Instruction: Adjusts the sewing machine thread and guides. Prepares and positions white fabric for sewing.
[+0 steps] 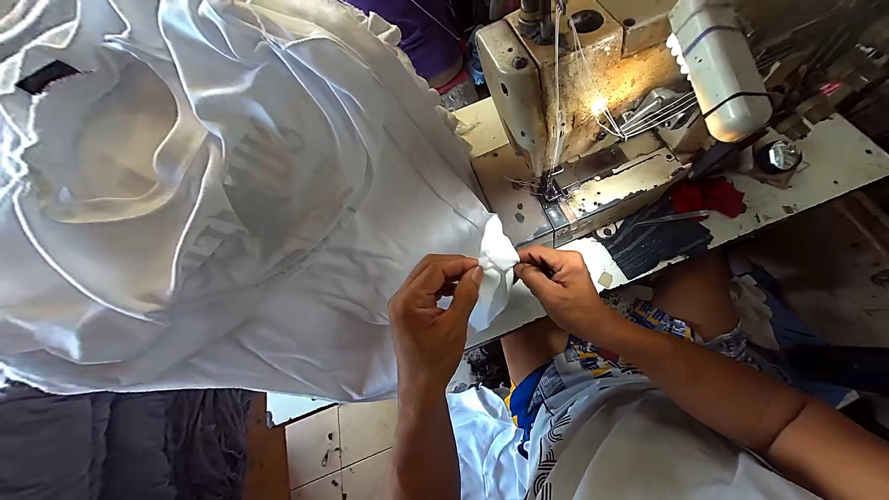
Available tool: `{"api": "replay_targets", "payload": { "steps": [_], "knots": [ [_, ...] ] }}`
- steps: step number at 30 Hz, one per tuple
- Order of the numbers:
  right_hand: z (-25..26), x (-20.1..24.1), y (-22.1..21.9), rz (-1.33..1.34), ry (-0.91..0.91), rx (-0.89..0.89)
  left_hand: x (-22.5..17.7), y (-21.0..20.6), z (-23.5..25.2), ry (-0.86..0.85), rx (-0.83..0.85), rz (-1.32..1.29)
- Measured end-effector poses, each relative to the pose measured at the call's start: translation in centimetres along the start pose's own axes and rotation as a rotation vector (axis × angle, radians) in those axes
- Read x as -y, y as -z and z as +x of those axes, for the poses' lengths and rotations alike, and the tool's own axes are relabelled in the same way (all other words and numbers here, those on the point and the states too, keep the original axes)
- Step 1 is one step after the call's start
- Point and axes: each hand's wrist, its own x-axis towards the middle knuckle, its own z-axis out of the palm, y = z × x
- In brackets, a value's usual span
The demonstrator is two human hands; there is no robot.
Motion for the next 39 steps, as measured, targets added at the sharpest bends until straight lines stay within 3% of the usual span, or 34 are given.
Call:
{"api": "replay_targets", "payload": {
  "steps": [4, 8, 10, 13, 14, 17, 20, 26, 32, 39],
  "knots": [
    [0.9, -0.3, 0.6, 0.296, -0.151, 0.067, -0.4, 1.1, 0.7, 0.004, -0.155, 0.037],
    [3.1, 2.5, -1.8, 0.692, -0.321, 0.244, -1.2, 2.5, 3.0, 0.017, -0.436, -0.065],
    [3.9, 5.0, -3.1, 0.835, -0.325, 0.384, -3.9, 4.2, 3.2, -0.093, -0.576, -0.055],
    [4.2, 9.2, -2.7, 0.930, -0.213, 0.665, -9.3, 8.0, -0.4, -0.356, -0.709, 0.045],
    [4.0, 10.1, -2.0, 0.905, -0.151, 0.739, -11.0, 8.9, -1.9, -0.399, -0.659, 0.096],
    [3.1, 10.1, 1.4, 0.634, 0.108, 0.813, -14.6, 10.1, -2.2, -0.468, -0.271, 0.367],
    [1.9, 6.8, 4.8, 0.356, 0.226, 0.783, -11.0, 9.0, -0.7, -0.373, -0.061, 0.439],
    [-0.7, -1.3, 10.4, 0.081, 0.057, 0.646, -0.6, 0.3, 0.2, -0.104, 0.304, 0.413],
    [-2.9, -3.2, 15.6, -0.042, -0.126, 0.645, 2.4, -4.6, -0.6, -0.010, 0.419, 0.258],
    [-0.8, -3.0, 13.6, -0.463, 0.024, 0.280, 0.2, -3.7, 1.9, 0.029, 0.231, 0.252]
  ]
}}
